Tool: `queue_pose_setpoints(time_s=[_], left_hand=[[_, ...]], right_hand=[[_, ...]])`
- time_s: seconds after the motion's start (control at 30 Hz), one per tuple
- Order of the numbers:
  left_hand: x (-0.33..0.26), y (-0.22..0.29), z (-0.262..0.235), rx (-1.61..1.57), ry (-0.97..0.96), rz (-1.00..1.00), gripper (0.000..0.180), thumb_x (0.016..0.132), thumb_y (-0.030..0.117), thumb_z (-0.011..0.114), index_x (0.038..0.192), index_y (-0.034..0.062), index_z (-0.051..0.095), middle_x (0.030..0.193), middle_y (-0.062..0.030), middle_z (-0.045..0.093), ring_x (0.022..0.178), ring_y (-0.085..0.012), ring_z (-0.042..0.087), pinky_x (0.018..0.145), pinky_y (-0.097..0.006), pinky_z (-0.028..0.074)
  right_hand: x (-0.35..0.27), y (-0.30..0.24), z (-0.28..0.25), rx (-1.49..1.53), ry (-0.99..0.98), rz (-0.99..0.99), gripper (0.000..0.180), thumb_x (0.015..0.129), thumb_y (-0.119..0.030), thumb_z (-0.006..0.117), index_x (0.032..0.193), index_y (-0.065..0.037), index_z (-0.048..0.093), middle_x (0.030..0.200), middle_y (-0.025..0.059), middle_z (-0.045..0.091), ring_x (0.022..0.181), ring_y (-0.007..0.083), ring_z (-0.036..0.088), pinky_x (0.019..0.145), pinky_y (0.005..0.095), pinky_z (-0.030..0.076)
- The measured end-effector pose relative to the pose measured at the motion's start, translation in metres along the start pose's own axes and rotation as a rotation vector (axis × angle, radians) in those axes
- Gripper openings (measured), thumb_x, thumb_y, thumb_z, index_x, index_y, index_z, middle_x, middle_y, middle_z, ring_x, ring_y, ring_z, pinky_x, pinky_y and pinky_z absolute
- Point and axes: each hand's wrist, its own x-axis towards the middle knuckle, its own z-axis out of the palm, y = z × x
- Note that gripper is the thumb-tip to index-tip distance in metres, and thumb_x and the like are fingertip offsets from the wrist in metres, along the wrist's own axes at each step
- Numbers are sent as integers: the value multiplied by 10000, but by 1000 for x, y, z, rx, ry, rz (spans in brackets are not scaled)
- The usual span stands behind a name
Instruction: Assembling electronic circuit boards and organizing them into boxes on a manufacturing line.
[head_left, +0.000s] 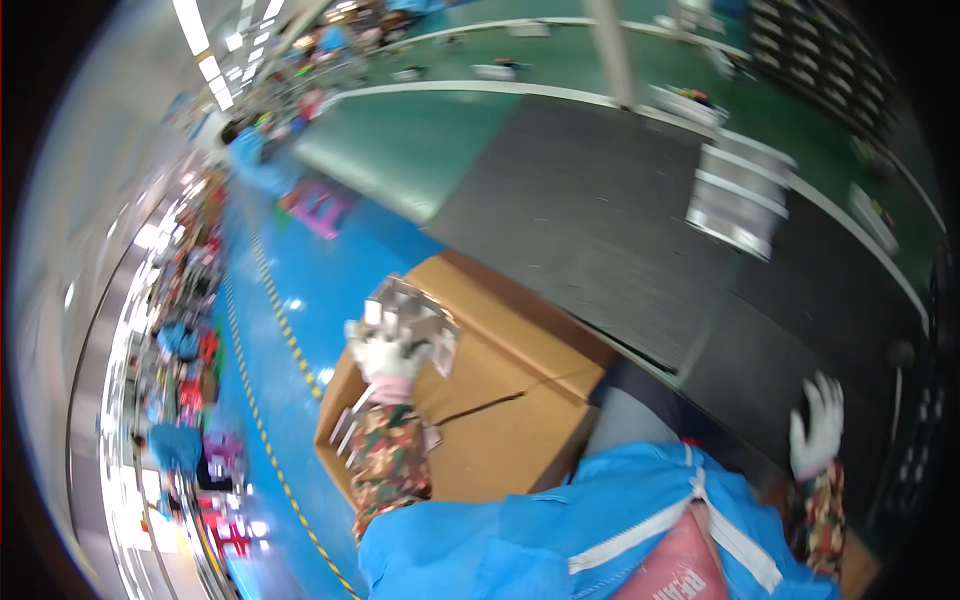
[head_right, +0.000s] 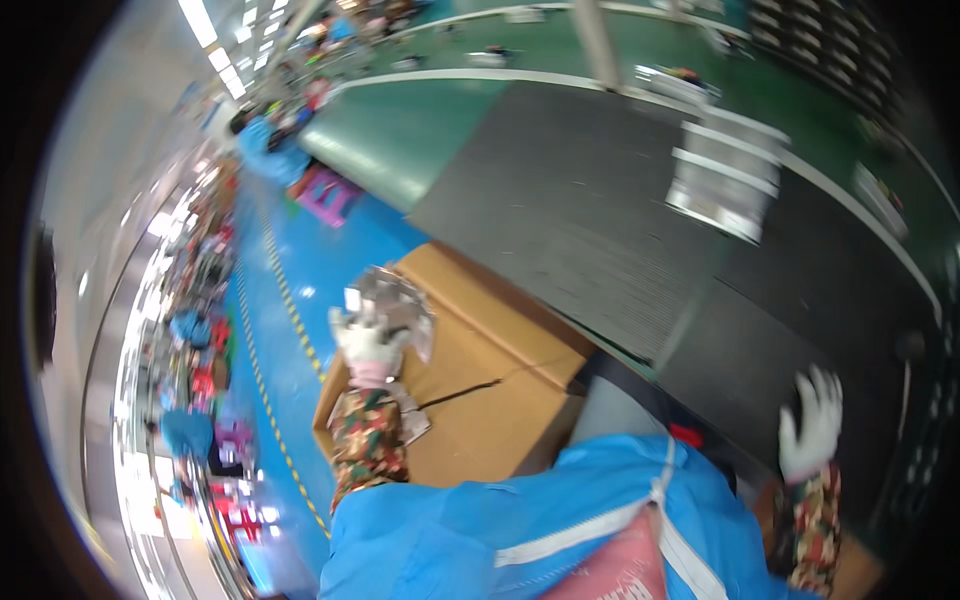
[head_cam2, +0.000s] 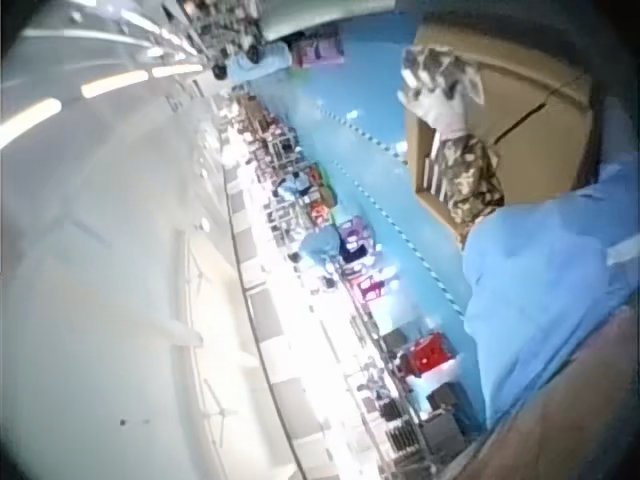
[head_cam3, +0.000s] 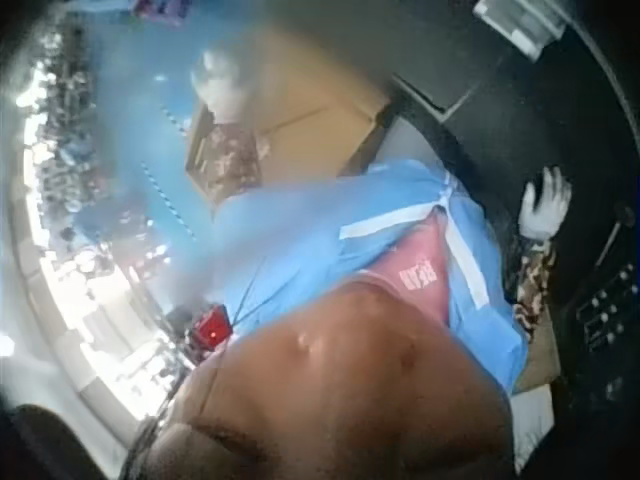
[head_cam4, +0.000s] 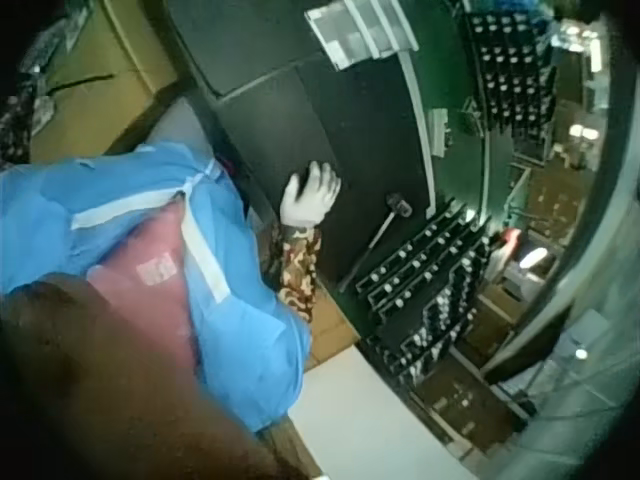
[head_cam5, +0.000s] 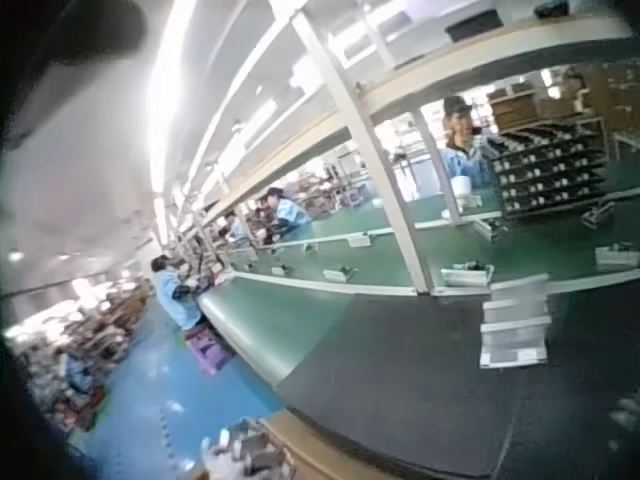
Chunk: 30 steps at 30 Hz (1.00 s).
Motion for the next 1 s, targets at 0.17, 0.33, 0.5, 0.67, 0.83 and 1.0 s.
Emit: queue_pose_setpoints(time_s=[0.17, 0.33, 0.5, 0.67, 0.83, 1.0], left_hand=[[109, 77, -122, -161, 237, 253, 291, 553, 339, 834, 695, 112, 720, 1013, -99, 650, 1116, -398, 489, 1106, -581, 268], [203, 185, -132, -326, 129, 774, 246, 532, 319, 772, 645, 117, 692, 832, -63, 638, 1083, -359, 536, 1134, -588, 255], [235, 286, -127, -328, 106, 1207, 214, 535, 295, 727, 635, 107, 709, 829, -64, 647, 1094, -313, 546, 1185, -499, 241], [239, 323, -115, -386, 43, 1251, 269, 543, 363, 718, 647, 116, 729, 939, -95, 639, 1161, -352, 504, 1191, -543, 186], [210, 284, -122, -550, 86, 1148, 657, 637, 568, 723, 1109, 116, 662, 1332, -182, 496, 1327, -479, 337, 1131, -613, 223], [165, 118, -107, -497, 234, 482, 556, 773, 447, 729, 1201, 109, 620, 1262, -168, 575, 1246, -420, 438, 1101, -534, 289]], right_hand=[[20, -12, 4, 53, 32, -83, 426, 776, -194, 626, 1170, -37, 586, 1290, 201, 522, 1248, 430, 445, 1101, 527, 322], [7, -1, 1, 91, 77, -110, 420, 752, -197, 658, 1136, -40, 595, 1249, 190, 540, 1211, 399, 487, 1094, 533, 341], [2, 1, 0, 117, 94, -90, 393, 749, -208, 666, 1101, -39, 618, 1218, 182, 566, 1200, 385, 502, 1091, 523, 350], [5, 2, 0, 127, 88, -100, 385, 762, -211, 658, 1104, -40, 617, 1223, 184, 567, 1187, 395, 511, 1091, 526, 346], [8, 1, -1, 81, 17, -80, 380, 835, -236, 599, 1154, -29, 600, 1280, 203, 542, 1226, 433, 473, 1094, 527, 323], [6, 6, 2, 18, -32, -89, 413, 886, -259, 559, 1219, -15, 576, 1330, 206, 520, 1270, 450, 432, 1094, 518, 317]])
